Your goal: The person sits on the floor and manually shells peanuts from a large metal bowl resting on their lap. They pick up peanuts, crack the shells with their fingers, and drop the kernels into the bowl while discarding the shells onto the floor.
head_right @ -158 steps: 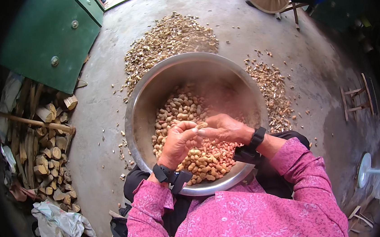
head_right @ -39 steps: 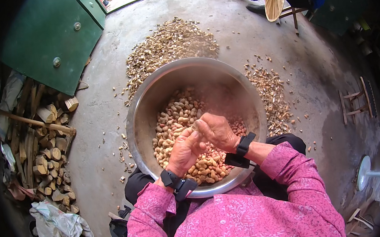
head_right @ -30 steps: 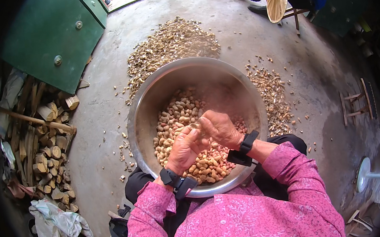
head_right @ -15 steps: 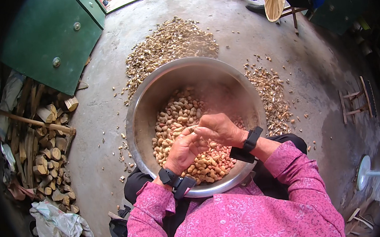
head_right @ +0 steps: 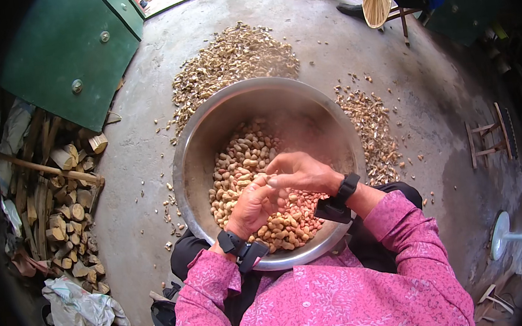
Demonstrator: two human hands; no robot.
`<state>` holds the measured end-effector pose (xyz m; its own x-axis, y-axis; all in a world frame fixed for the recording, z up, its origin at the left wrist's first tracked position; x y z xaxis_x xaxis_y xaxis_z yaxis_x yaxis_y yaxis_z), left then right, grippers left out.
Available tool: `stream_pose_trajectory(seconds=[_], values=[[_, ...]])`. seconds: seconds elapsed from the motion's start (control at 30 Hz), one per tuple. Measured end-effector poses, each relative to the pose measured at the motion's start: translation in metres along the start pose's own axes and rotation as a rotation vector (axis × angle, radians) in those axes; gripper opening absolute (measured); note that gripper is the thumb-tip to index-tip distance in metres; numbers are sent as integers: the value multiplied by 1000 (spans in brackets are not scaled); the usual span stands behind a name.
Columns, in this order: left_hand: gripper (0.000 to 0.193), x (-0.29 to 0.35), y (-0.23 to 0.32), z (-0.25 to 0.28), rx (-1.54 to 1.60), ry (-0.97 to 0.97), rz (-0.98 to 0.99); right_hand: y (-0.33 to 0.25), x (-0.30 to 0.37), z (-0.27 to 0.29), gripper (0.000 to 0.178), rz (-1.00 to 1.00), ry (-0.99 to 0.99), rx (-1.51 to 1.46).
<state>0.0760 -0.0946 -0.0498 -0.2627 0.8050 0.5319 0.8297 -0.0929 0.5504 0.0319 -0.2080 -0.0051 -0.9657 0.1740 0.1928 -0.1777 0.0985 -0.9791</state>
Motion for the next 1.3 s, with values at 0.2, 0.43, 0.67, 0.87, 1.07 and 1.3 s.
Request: stream_pose_trajectory(seconds=[0.2, 0.43, 0.67, 0.87, 1.07, 1.3], values=[[20, 1, 1, -9, -47, -90, -8, 4, 4, -4, 25, -6, -124, 87], [24, 0, -4, -1, -15, -67, 29, 1, 3, 2, 22, -36, -56, 29], [22, 0, -5, -1, 79, -10, 63, -10, 5, 23, 16, -8, 121, 57], [38, -2, -5, 3, 130, -20, 57, -55, 29, 92, 17, 166, 565, 354], [40, -11, -18, 22, 48, 235, 76, -71, 54, 121, 32, 476, 1015, 1418], [45, -3, -24, 12, -49, 219, 199, -52, 34, 98, 32, 395, 676, 1230]])
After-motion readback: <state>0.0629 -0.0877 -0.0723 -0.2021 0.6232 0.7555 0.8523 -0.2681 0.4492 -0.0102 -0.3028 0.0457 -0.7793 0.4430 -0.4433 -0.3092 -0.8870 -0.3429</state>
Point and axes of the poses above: each hand's wrist, its own x-axis away from the middle knuckle, its own z-axis out of the back of the hand, y = z × x, the point moved 5 cm from there along -x, towards the middle knuckle, and after that the axes turned 9 degrees about y, right-handed, at the moved point
